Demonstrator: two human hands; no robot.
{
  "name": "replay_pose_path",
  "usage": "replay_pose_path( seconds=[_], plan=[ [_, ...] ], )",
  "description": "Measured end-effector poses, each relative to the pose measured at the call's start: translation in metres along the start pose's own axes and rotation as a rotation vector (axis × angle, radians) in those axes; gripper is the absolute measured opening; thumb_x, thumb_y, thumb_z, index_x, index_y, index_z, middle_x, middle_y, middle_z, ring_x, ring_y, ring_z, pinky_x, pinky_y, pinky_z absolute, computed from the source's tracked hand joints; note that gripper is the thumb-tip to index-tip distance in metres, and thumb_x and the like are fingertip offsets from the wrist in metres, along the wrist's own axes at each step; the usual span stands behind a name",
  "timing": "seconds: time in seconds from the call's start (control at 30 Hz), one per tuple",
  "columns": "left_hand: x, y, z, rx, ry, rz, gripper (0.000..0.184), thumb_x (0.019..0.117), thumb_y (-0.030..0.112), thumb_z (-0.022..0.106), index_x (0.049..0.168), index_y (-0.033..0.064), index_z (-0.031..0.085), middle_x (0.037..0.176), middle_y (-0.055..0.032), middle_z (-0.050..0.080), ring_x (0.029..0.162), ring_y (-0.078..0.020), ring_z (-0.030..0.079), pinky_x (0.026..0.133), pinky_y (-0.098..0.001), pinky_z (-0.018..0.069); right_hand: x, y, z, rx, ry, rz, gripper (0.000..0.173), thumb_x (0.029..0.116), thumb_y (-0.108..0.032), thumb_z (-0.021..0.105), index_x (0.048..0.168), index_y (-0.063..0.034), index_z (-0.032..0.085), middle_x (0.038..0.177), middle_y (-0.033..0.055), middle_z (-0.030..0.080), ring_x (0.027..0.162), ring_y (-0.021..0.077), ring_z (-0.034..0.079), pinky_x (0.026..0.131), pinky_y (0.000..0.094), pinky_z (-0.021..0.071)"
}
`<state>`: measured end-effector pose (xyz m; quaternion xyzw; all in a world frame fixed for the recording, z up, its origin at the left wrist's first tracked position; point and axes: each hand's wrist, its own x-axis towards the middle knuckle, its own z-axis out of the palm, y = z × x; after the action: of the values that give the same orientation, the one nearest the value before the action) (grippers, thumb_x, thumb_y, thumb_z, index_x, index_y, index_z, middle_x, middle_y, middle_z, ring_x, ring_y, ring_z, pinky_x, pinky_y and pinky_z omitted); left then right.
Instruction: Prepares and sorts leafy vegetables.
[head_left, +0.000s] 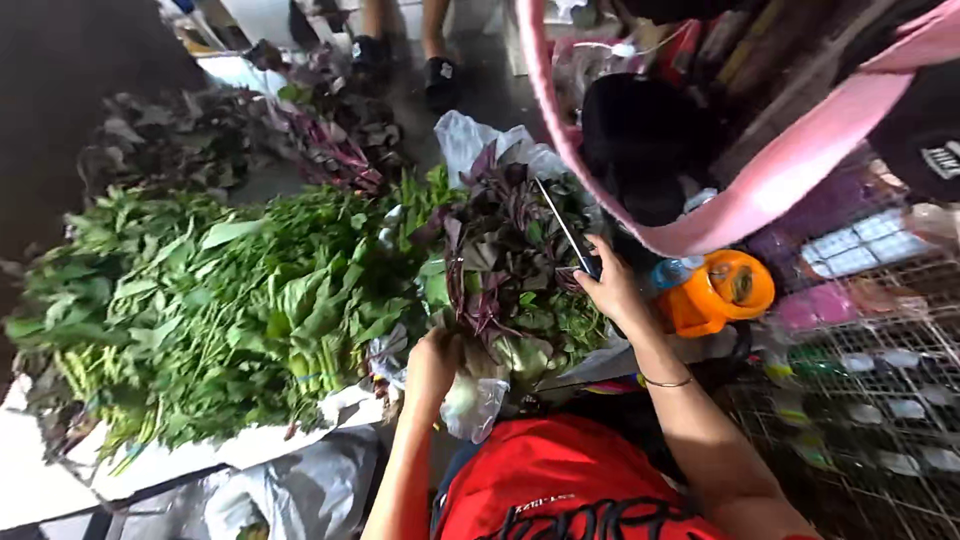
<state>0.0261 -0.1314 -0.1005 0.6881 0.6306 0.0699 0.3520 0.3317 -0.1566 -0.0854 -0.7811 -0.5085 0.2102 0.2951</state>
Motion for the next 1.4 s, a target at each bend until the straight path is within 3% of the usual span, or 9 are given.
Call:
replay_pose_path(
  seconds=[0.2, 0.37, 0.5, 0.67, 0.77, 0.87, 1.03, 1.23, 1.4],
  plan=[
    [0.015, 0.013, -0.01, 0.006, -0.056, 0.005, 0.032, 0.1062, 0.021, 0.053, 0.121, -0.0039, 0.066, 0.111, -0.0244, 0.07, 0.106, -0.0378, 0.068, 0.098, -0.057, 0.0509, 0.004, 0.001, -0.003, -0.057, 0.053, 0.043, 0.048, 0.0984, -0.02, 0.07, 0.138, -0.0009, 0.049, 0.122, 0.0303, 0.063, 0.107, 0.0494, 0.065, 0.089, 0.067, 0.0508],
    [0.012, 0.003, -0.03, -0.051, 0.02, 0.024, 0.028, 0.1059, 0.023, 0.056, 0.113, 0.0004, 0.07, 0.103, -0.0191, 0.071, 0.098, -0.0342, 0.069, 0.091, -0.0579, 0.0525, 0.022, -0.021, 0.046, -0.155, -0.059, -0.074, 0.041, 0.0964, -0.015, 0.071, 0.133, -0.0019, 0.057, 0.144, 0.0296, 0.047, 0.112, 0.0503, 0.062, 0.089, 0.0661, 0.0523],
    [0.0, -0.006, -0.046, -0.064, 0.004, 0.049, 0.028, 0.1059, 0.024, 0.055, 0.11, 0.0024, 0.071, 0.095, -0.0162, 0.07, 0.09, -0.0308, 0.068, 0.084, -0.0555, 0.0536, 0.041, -0.017, 0.071, -0.315, -0.131, -0.053, 0.046, 0.0916, -0.007, 0.072, 0.135, -0.0011, 0.057, 0.142, 0.0354, 0.044, 0.104, 0.0568, 0.062, 0.078, 0.0707, 0.0535],
    [-0.019, -0.009, -0.079, -0.14, 0.101, 0.085, 0.031, 0.1079, 0.027, 0.053, 0.107, 0.0018, 0.07, 0.089, -0.0147, 0.069, 0.08, -0.0281, 0.066, 0.077, -0.0526, 0.0539, 0.013, -0.055, 0.048, -0.403, -0.16, -0.148, 0.04, 0.0956, -0.019, 0.072, 0.13, -0.0003, 0.064, 0.143, 0.034, 0.048, 0.125, 0.0577, 0.05, 0.099, 0.0743, 0.0401],
    [-0.015, -0.005, -0.092, -0.204, 0.227, 0.114, 0.033, 0.1092, 0.027, 0.049, 0.107, 0.0009, 0.069, 0.088, -0.015, 0.068, 0.078, -0.028, 0.066, 0.074, -0.0523, 0.0537, -0.038, -0.091, 0.053, -0.377, -0.402, -0.292, 0.039, 0.1018, -0.033, 0.062, 0.111, 0.0032, 0.071, 0.117, 0.0283, 0.064, 0.109, 0.0479, 0.064, 0.092, 0.0667, 0.0499],
    [0.02, 0.004, -0.095, -0.314, 0.319, 0.115, 0.035, 0.1102, 0.024, 0.045, 0.116, -0.0012, 0.068, 0.101, -0.0175, 0.069, 0.094, -0.028, 0.067, 0.088, -0.0514, 0.0521, -0.06, -0.105, 0.083, -0.485, -0.696, -0.247, 0.044, 0.1042, -0.038, 0.055, 0.116, 0.002, 0.069, 0.121, 0.0231, 0.067, 0.115, 0.0405, 0.065, 0.096, 0.0608, 0.0492],
    [0.077, 0.004, -0.072, -0.017, 0.304, 0.056, 0.047, 0.101, 0.026, 0.062, 0.138, -0.0037, 0.058, 0.137, -0.0293, 0.055, 0.128, -0.0463, 0.053, 0.105, -0.0615, 0.0448, -0.036, -0.083, 0.072, -0.151, -0.701, -0.08, 0.032, 0.1014, -0.03, 0.062, 0.111, -0.0007, 0.071, 0.107, 0.0192, 0.071, 0.103, 0.0327, 0.068, 0.094, 0.0543, 0.0517],
    [0.042, 0.012, -0.04, 0.068, 0.041, 0.083, 0.031, 0.1031, 0.029, 0.06, 0.111, 0.0, 0.069, 0.103, -0.0249, 0.069, 0.097, -0.0445, 0.068, 0.082, -0.0657, 0.0538, -0.023, -0.072, 0.024, 0.205, -0.543, -0.086, 0.019, 0.1021, -0.017, 0.062, 0.102, 0.0012, 0.069, 0.087, 0.0083, 0.068, 0.076, 0.0121, 0.063, 0.074, 0.0319, 0.0542],
    [0.062, 0.019, -0.004, 0.074, 0.025, -0.013, 0.045, 0.1018, 0.04, 0.061, 0.119, -0.0019, 0.065, 0.115, -0.0272, 0.066, 0.108, -0.046, 0.065, 0.088, -0.0658, 0.0523, -0.025, -0.062, 0.031, 0.153, -0.571, -0.086, 0.021, 0.1011, -0.018, 0.065, 0.105, 0.0019, 0.07, 0.097, 0.0136, 0.069, 0.087, 0.0174, 0.066, 0.084, 0.0371, 0.055]
  ],
)
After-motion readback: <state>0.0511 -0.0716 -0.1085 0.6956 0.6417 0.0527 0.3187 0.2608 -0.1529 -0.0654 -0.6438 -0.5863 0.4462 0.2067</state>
